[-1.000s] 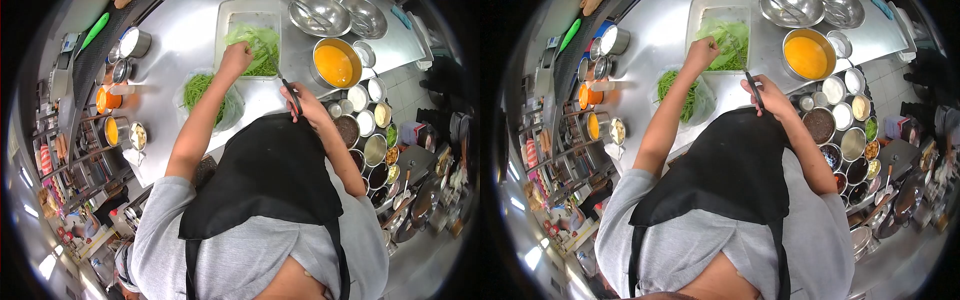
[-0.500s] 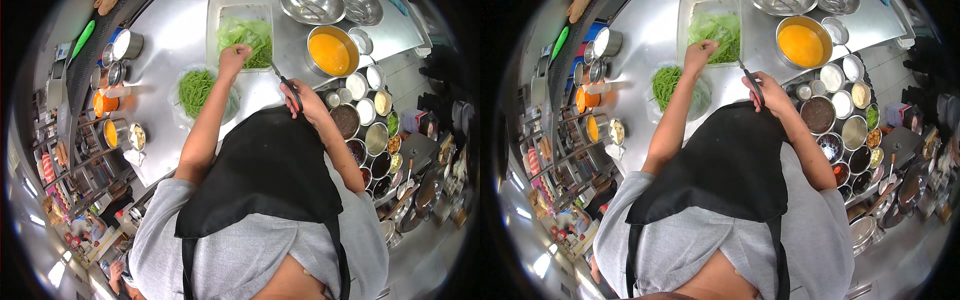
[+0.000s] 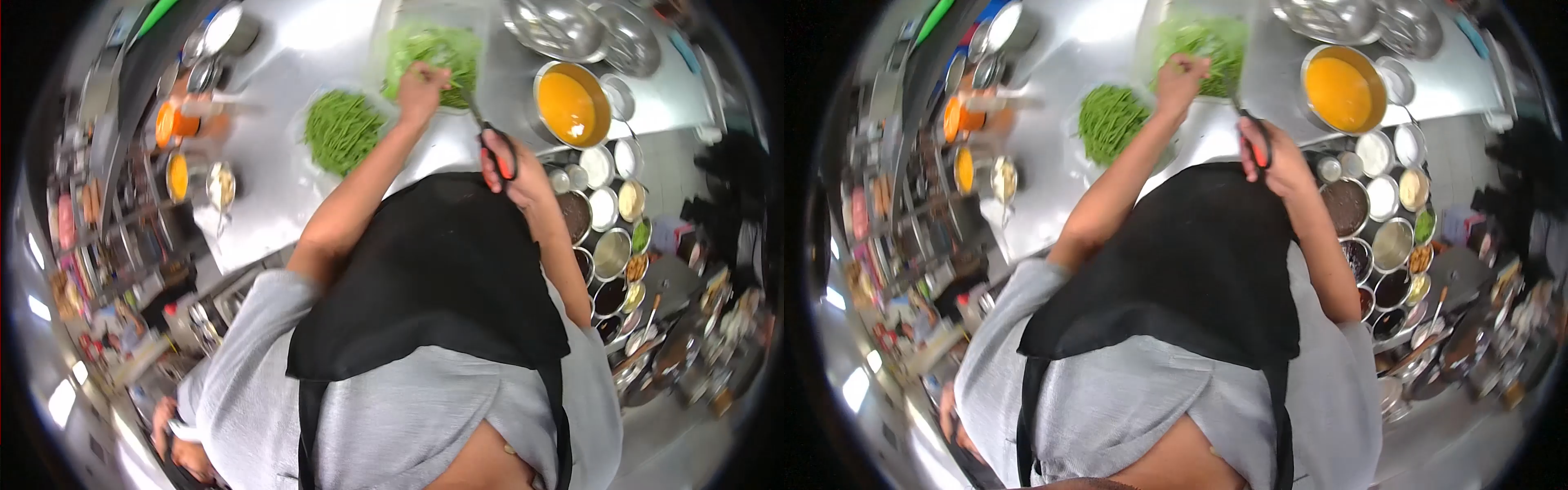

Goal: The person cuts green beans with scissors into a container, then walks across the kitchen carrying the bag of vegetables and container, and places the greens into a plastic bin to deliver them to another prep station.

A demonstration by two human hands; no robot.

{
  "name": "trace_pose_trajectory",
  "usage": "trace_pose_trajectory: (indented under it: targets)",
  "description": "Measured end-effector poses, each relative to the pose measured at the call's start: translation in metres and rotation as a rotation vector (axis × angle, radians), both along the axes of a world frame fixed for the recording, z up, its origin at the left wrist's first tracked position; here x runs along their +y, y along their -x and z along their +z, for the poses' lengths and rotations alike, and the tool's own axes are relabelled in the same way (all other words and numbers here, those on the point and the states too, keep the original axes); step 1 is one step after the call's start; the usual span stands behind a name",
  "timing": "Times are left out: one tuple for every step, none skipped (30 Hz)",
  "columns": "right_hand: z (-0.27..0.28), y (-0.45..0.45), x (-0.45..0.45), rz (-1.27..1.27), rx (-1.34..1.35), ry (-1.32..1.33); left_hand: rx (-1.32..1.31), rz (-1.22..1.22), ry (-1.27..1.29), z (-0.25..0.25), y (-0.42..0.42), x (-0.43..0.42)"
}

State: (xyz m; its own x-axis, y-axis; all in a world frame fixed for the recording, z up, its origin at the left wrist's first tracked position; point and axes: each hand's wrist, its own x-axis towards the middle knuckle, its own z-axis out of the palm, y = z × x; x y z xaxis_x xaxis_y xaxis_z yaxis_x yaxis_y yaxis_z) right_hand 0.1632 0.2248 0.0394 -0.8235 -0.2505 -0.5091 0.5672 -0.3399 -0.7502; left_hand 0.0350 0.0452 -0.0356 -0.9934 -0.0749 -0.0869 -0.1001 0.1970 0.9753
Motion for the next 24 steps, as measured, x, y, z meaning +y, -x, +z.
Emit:
trace_pose_trajectory:
  targets:
    - [0.003,-0.001,0.003,0.021,-0.031,0.009,-0.009,0.057,0.015,0.011,-0.008,-0.006]
    - [0.006,0.0,0.006,0.03,-0.06,0.019,0.009,0.019,0.172,0.021,-0.01,-0.008]
    - [0.011,-0.001,0.007,0.038,-0.078,0.012,0.022,-0.033,0.328,0.034,-0.015,-0.013]
    - [0.017,-0.003,0.009,0.034,-0.094,0.001,0.012,-0.014,0.339,0.042,-0.023,-0.026]
    - [0.021,-0.005,0.012,0.027,-0.087,0.002,0.124,-0.012,0.411,0.052,-0.03,-0.044]
    - [0.023,-0.007,0.015,0.016,-0.099,-0.003,0.24,-0.017,0.479,0.061,-0.034,-0.062]
    - [0.025,-0.008,0.018,-0.007,-0.101,-0.004,0.245,0.017,0.588,0.068,-0.038,-0.082]
    - [0.026,-0.008,0.019,-0.029,-0.104,-0.006,0.25,0.053,0.696,0.072,-0.041,-0.105]
    - [0.025,-0.006,0.019,-0.027,-0.108,-0.004,0.245,0.053,0.698,0.065,-0.041,-0.128]
    - [0.023,-0.004,0.019,-0.005,-0.061,-0.024,0.274,-0.061,0.77,0.051,-0.04,-0.152]
    - [0.021,-0.002,0.018,0.02,-0.014,-0.042,0.301,-0.174,0.84,0.045,-0.044,-0.17]
    - [0.019,0.004,0.013,0.032,-0.018,-0.043,0.292,-0.165,0.841,0.05,-0.05,-0.179]
    - [0.018,0.012,0.001,0.066,0.069,-0.139,0.28,-0.208,0.822,0.059,-0.054,-0.184]
    - [0.016,0.022,-0.012,0.094,0.156,-0.236,0.272,-0.257,0.802,0.066,-0.055,-0.189]
    - [0.011,0.032,-0.03,0.105,0.193,-0.28,0.273,-0.258,0.802,0.064,-0.06,-0.197]
    - [0.004,0.045,-0.05,0.115,0.23,-0.323,0.303,-0.009,0.888,0.055,-0.068,-0.207]
    - [-0.009,0.061,-0.067,0.212,0.398,-0.538,0.329,0.244,0.961,0.042,-0.077,-0.216]
    - [-0.021,0.074,-0.084,0.311,0.567,-0.752,0.329,0.245,0.96,0.02,-0.091,-0.23]
    - [-0.028,0.083,-0.106,0.299,0.677,-0.871,0.133,0.356,1.015,-0.006,-0.106,-0.247]
    - [-0.033,0.091,-0.125,0.287,0.796,-0.99,-0.063,0.473,1.058,-0.018,-0.112,-0.255]
    - [-0.038,0.095,-0.138,0.294,0.808,-0.99,-0.063,0.487,1.053,-0.008,-0.113,-0.25]
    - [-0.043,0.097,-0.15,0.395,0.766,-1.101,-0.367,0.5,0.513,0.013,-0.117,-0.238]
    - [-0.05,0.098,-0.159,0.499,0.726,-1.21,-0.629,0.486,-0.049,0.024,-0.121,-0.233]
    - [-0.061,0.1,-0.164,0.517,0.746,-1.208,-0.623,0.508,-0.063,0.019,-0.124,-0.239]
